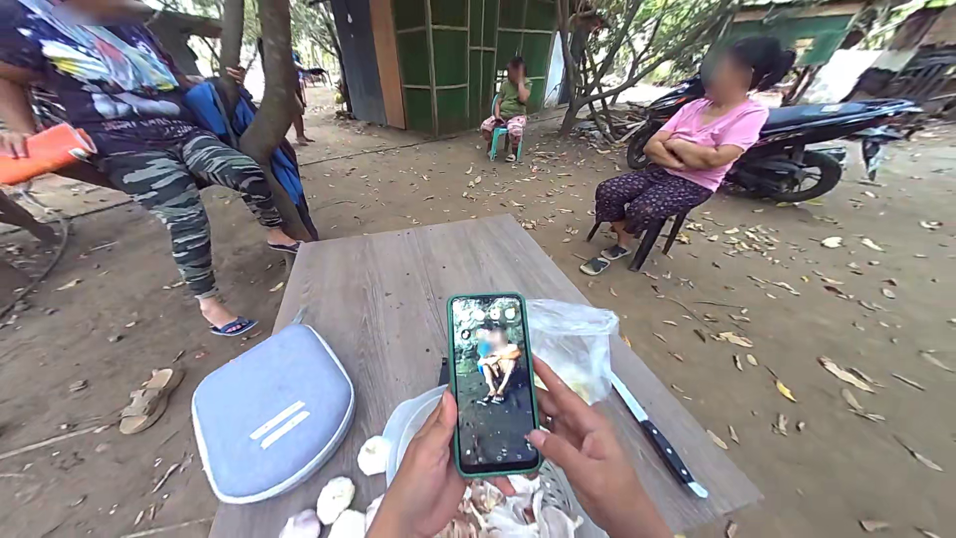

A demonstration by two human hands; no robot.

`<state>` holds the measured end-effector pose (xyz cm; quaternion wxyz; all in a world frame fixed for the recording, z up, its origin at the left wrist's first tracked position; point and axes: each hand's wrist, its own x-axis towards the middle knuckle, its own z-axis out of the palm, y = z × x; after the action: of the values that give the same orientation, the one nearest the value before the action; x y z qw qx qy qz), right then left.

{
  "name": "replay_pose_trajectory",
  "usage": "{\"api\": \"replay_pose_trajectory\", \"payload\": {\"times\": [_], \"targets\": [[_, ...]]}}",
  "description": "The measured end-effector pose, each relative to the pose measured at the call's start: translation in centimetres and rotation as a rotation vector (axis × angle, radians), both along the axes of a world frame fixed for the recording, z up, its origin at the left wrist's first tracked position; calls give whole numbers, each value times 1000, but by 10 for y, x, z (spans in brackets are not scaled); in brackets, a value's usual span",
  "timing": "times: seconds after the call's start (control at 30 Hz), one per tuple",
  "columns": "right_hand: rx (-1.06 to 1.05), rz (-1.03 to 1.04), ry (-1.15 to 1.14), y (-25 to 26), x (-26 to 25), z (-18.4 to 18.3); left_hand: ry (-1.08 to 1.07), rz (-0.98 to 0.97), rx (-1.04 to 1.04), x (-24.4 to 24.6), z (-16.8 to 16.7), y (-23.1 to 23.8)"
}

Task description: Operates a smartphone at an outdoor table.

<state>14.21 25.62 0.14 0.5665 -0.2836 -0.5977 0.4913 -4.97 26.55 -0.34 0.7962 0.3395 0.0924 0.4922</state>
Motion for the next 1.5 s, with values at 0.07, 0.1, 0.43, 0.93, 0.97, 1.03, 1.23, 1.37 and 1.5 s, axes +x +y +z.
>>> {"api": "replay_pose_trajectory", "payload": {"times": [0.07,0.1,0.43,0.93,0.97,1.03,1.23,1.37,1.5], "targets": [[-33,12,35,0,-1,-10,43,20,-16,0,-6,-1],[-78,6,57,0,-2,-15,71,37,-33,1,-10,-1],[-276,72,229,-4,1,-79,161,-8,-194,5,-60,-5],[-299,69,213,4,8,-75,419,13,-10,17,-51,21],[-296,59,204,6,11,-73,435,24,-7,21,-49,24],[-277,56,171,11,16,-70,456,49,-3,28,-49,30],[-265,118,97,22,18,-72,469,100,35,28,-57,32],[-250,148,97,20,17,-72,465,85,4,26,-57,28],[-207,168,92,18,18,-73,463,86,-37,26,-56,25]]}}
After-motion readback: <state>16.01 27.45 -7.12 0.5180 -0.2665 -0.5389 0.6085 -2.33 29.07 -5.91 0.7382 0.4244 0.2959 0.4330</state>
